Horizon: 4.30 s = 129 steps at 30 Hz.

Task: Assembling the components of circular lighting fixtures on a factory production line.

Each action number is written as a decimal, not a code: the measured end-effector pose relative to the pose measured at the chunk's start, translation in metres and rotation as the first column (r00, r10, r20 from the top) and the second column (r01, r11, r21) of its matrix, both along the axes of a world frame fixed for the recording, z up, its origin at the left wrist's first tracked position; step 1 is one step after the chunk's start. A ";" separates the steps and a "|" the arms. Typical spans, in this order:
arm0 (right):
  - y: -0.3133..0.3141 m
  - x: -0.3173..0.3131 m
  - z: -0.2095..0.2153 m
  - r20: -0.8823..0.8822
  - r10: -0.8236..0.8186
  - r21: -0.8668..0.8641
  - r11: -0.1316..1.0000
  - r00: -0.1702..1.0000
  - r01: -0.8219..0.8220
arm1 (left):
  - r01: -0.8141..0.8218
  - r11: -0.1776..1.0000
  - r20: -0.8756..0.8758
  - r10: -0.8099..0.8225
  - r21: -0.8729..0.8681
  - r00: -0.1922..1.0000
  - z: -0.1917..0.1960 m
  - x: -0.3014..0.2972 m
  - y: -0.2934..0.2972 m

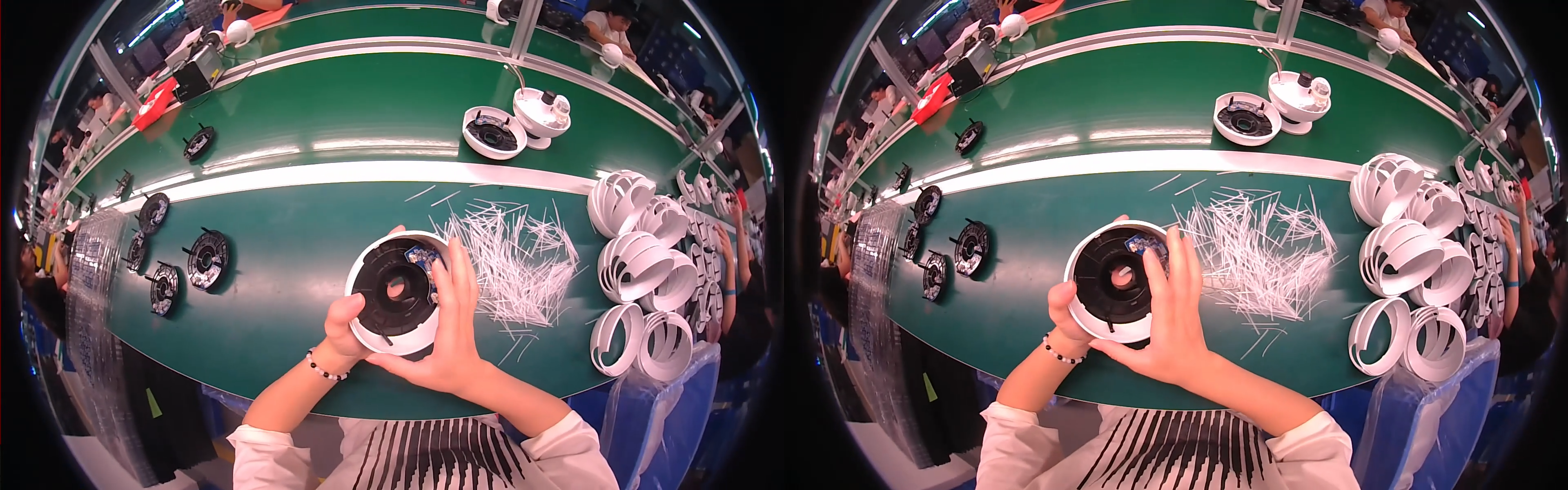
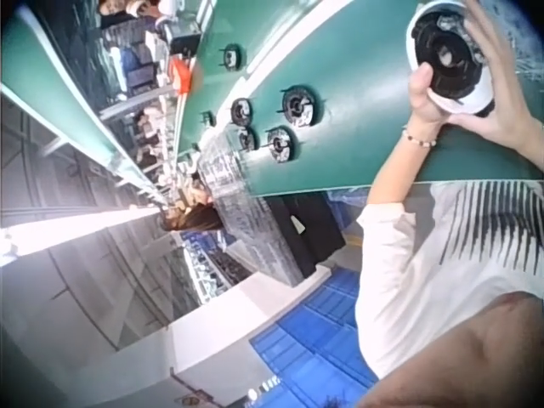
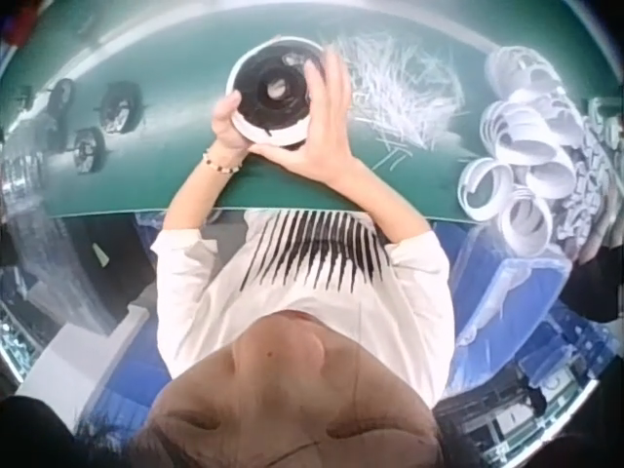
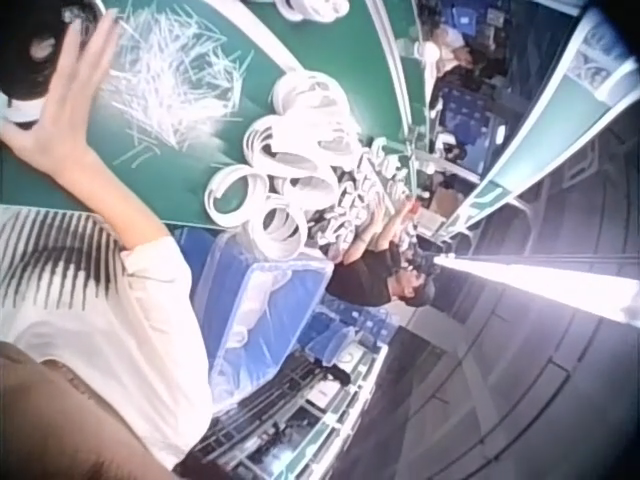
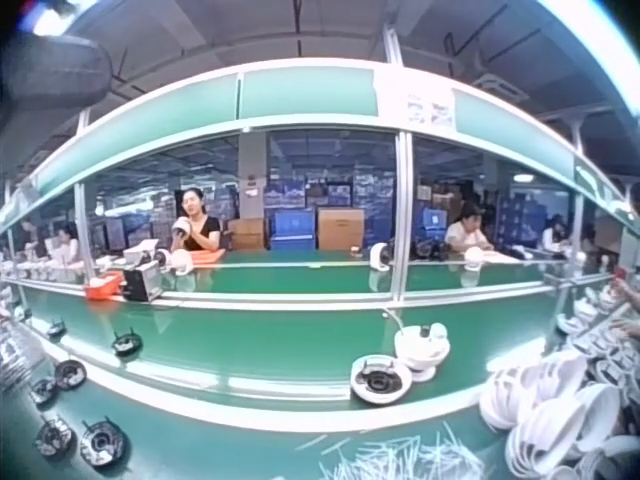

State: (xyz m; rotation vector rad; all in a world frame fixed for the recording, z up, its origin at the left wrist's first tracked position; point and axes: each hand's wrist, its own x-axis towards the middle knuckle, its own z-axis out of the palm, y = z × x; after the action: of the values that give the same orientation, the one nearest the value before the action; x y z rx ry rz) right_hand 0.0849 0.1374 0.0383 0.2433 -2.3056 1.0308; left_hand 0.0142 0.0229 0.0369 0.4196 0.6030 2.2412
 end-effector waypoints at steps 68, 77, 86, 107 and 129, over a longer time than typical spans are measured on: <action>0.072 0.136 0.075 0.350 -0.091 -0.356 0.908 0.932 0.222 | -0.703 0.042 -0.681 -0.293 -0.710 0.671 0.019 -0.153 -0.209; -0.003 0.077 0.025 0.316 0.540 -0.942 0.277 0.780 0.190 | -0.588 0.670 -0.586 0.272 -0.454 0.763 -0.002 -0.103 -0.085; -0.032 0.029 -0.014 0.143 0.592 -0.954 -0.130 0.793 0.269 | -0.618 0.714 -0.371 0.503 -0.330 0.780 -0.011 -0.081 -0.060; 0.001 0.001 0.043 0.521 0.385 0.238 0.792 0.762 -0.562 | -0.468 0.824 -0.220 0.416 -0.320 0.882 -0.010 -0.065 -0.064; -0.005 -0.016 0.008 0.230 0.169 -0.250 0.962 0.958 -0.109 | 0.049 0.981 0.221 -0.006 -0.185 0.975 -0.013 -0.024 -0.031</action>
State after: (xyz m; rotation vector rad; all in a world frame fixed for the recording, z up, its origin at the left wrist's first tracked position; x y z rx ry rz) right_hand 0.0688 0.1320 0.0468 0.1919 -2.3829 1.4696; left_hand -0.0093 -0.0083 0.0243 0.0813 0.6806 2.1425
